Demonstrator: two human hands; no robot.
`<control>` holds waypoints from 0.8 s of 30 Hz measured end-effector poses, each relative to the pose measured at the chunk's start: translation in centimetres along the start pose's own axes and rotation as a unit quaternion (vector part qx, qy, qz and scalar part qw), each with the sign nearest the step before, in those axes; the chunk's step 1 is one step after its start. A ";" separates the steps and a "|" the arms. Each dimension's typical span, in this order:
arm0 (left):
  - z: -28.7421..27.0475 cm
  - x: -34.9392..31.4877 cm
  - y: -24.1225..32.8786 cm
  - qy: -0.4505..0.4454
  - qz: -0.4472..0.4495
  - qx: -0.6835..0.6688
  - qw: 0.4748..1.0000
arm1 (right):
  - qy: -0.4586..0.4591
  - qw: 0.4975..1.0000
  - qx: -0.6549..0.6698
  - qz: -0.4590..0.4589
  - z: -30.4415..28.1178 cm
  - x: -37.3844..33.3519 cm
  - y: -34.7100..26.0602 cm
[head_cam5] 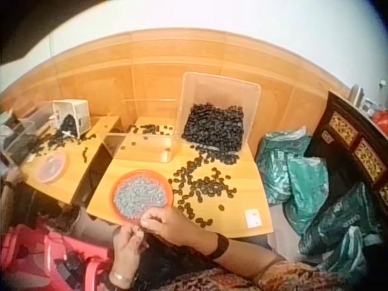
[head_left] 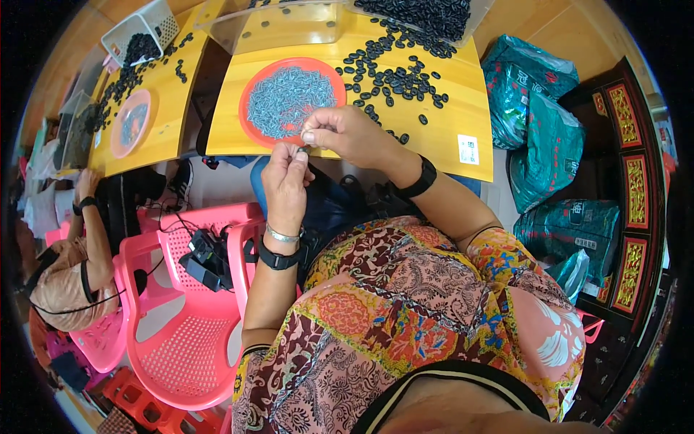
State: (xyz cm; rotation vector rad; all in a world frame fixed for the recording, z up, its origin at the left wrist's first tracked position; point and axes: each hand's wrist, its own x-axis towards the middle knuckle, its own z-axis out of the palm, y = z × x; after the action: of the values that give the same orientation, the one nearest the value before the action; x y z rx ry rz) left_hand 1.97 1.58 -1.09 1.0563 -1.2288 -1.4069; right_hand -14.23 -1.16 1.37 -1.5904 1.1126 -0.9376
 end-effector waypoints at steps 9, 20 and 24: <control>0.1 0.0 -0.1 -0.001 0.003 0.030 1.000 | -0.010 0.997 -0.074 -0.016 0.0 -0.2 -0.4; 0.0 0.1 -0.2 -0.001 -0.005 0.033 0.999 | -0.004 0.995 -0.093 -0.027 0.0 -0.3 -0.3; -0.2 0.1 -0.5 -0.004 -0.010 0.025 1.000 | -0.006 0.996 -0.085 -0.017 0.2 -0.4 -0.2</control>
State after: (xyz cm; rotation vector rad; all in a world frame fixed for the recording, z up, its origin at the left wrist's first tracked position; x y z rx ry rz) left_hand 2.08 1.45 -1.60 1.1008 -1.2691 -1.4028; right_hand -14.14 -0.74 1.50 -1.7539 1.1869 -0.8741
